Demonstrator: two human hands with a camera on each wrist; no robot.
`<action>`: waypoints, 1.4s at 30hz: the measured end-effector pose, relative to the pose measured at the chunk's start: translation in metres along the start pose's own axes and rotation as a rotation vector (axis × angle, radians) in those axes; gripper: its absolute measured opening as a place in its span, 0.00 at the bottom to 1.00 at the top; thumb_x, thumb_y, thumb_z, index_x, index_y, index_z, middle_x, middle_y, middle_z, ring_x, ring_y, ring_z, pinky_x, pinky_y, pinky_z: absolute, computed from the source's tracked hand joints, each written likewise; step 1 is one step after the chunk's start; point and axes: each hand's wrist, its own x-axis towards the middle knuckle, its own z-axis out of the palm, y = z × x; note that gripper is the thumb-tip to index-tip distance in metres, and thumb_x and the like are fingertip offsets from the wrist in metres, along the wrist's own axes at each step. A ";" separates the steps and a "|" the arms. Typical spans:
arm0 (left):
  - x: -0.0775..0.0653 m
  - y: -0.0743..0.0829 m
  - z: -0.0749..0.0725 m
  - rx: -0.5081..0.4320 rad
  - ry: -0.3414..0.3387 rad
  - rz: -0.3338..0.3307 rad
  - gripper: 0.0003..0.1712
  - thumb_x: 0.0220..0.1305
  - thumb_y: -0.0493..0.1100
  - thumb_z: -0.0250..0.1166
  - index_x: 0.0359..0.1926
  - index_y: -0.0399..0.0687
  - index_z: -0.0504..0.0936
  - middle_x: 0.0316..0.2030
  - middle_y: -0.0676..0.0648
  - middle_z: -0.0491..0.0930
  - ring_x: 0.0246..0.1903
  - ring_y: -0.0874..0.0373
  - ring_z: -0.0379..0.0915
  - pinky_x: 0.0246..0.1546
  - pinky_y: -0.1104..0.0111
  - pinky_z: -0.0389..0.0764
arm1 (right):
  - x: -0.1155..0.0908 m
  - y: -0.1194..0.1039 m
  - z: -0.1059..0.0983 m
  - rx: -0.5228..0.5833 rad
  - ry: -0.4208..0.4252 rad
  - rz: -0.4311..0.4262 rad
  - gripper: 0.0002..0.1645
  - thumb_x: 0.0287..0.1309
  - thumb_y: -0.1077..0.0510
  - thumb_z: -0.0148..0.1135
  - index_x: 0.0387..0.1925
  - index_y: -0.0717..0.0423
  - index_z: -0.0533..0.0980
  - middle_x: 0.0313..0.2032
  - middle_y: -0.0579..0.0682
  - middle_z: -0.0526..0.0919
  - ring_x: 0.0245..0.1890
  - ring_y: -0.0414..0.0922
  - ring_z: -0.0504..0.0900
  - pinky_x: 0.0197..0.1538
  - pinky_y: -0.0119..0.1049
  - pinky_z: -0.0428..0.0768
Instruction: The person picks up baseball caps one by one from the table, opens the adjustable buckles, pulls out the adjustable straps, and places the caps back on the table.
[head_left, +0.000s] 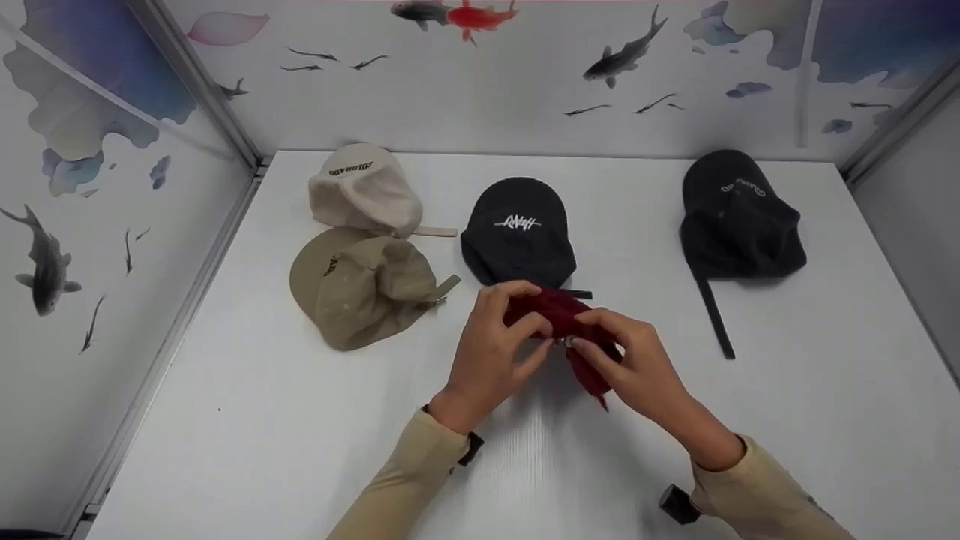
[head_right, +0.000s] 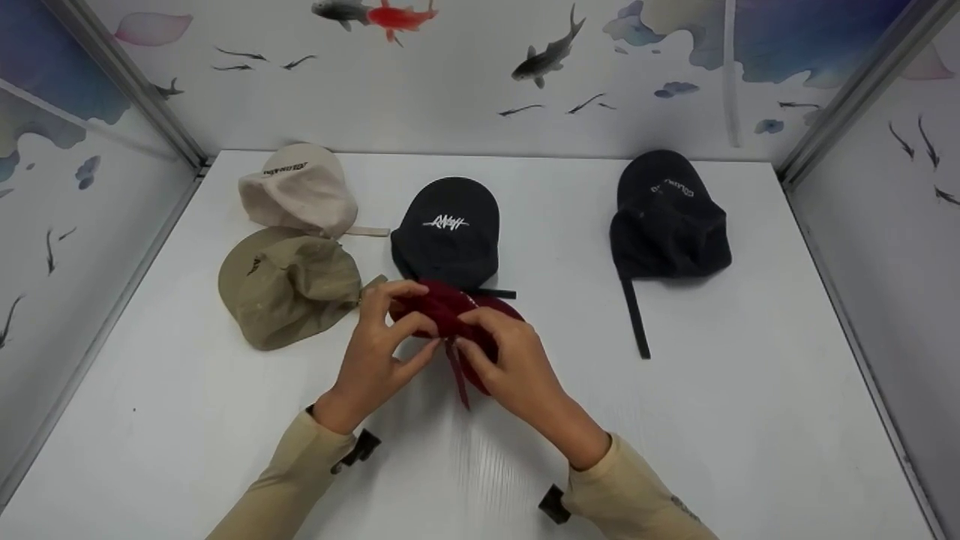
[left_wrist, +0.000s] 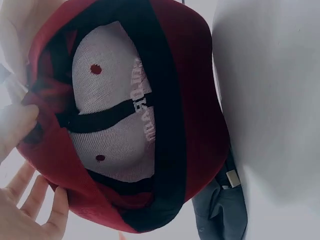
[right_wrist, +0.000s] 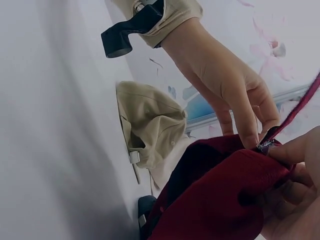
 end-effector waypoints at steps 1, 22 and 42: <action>0.000 0.000 -0.001 0.012 -0.005 0.003 0.05 0.61 0.44 0.70 0.33 0.54 0.80 0.58 0.45 0.72 0.58 0.51 0.67 0.60 0.62 0.75 | 0.000 0.000 0.000 0.002 -0.002 -0.003 0.13 0.58 0.71 0.66 0.45 0.60 0.81 0.39 0.50 0.88 0.35 0.33 0.81 0.39 0.21 0.80; -0.006 -0.024 -0.017 0.188 0.056 0.022 0.06 0.58 0.36 0.66 0.33 0.50 0.78 0.57 0.45 0.73 0.56 0.53 0.71 0.57 0.66 0.79 | -0.004 0.003 -0.016 -0.001 -0.057 0.064 0.12 0.61 0.73 0.61 0.45 0.62 0.79 0.38 0.48 0.86 0.37 0.34 0.79 0.40 0.23 0.79; -0.003 -0.016 -0.022 -0.199 -0.063 -0.140 0.09 0.60 0.34 0.63 0.41 0.49 0.76 0.60 0.47 0.72 0.59 0.55 0.68 0.58 0.65 0.77 | -0.004 0.005 -0.023 0.057 -0.110 0.087 0.11 0.65 0.73 0.56 0.47 0.64 0.77 0.37 0.51 0.84 0.37 0.33 0.78 0.40 0.22 0.78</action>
